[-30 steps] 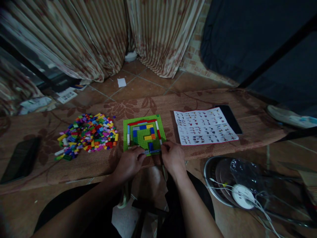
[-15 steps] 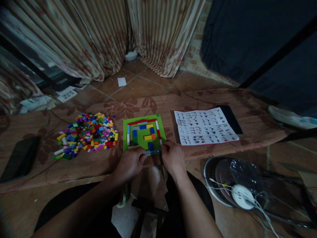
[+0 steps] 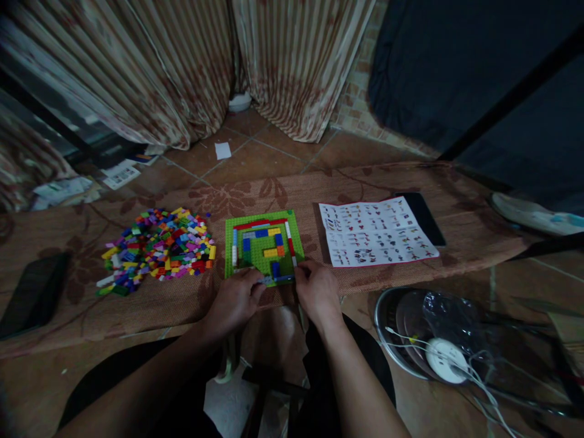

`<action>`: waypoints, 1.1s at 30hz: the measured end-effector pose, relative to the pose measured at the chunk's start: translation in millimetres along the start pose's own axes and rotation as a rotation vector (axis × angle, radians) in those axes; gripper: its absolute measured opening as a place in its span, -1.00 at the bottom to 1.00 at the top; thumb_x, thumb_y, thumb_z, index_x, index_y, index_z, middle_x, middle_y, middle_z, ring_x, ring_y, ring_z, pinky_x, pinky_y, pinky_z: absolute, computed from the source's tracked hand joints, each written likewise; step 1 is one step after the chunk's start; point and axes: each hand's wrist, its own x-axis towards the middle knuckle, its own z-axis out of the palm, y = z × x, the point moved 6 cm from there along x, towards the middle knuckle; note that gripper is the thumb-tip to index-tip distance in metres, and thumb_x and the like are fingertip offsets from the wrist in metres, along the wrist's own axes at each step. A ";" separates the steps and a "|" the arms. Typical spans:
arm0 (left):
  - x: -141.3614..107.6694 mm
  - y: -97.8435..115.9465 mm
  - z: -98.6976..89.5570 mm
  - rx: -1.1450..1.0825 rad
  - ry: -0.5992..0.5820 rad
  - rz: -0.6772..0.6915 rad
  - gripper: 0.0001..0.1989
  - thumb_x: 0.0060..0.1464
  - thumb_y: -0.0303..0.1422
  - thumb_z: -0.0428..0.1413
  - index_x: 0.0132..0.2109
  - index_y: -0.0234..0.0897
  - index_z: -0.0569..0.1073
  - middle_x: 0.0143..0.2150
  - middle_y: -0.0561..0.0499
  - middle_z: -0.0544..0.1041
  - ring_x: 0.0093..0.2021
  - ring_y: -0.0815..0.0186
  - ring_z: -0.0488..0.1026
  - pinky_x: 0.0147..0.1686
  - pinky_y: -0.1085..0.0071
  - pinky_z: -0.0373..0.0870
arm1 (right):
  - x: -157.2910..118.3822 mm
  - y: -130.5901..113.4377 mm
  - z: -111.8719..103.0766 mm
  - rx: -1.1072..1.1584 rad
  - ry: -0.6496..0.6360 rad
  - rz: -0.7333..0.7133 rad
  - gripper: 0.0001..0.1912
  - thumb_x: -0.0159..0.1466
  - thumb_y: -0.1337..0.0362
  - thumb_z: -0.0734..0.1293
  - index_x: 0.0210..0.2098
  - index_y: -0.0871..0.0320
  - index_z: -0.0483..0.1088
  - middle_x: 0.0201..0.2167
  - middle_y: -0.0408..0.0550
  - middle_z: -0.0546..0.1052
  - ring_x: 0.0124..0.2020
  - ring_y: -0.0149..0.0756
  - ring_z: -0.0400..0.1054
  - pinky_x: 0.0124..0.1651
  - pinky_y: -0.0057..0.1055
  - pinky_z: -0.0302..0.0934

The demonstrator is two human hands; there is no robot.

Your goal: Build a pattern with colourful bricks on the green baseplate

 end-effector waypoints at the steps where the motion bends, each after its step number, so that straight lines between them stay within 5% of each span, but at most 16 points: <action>1: 0.0 0.5 -0.4 0.000 -0.003 0.003 -0.88 0.19 -0.42 0.01 -0.19 -0.28 0.44 -0.14 -0.06 0.51 -0.14 0.26 0.46 -0.14 0.38 0.37 | 0.1 0.0 0.1 0.002 0.000 -0.001 -0.72 0.25 0.22 0.23 -0.18 0.14 0.54 -0.28 -0.02 0.61 -0.23 -0.17 0.48 -0.19 -0.36 0.23; 33: 3.7 4.4 2.9 0.008 -0.084 0.012 -0.84 0.18 -0.43 0.00 -0.22 -0.33 0.47 -0.18 -0.11 0.53 -0.15 0.21 0.50 -0.12 0.30 0.42 | -2.2 -3.4 -0.5 -0.075 0.035 -0.035 -0.65 0.24 0.17 0.20 -0.17 0.17 0.55 -0.30 0.05 0.61 -0.26 -0.12 0.48 -0.22 -0.31 0.24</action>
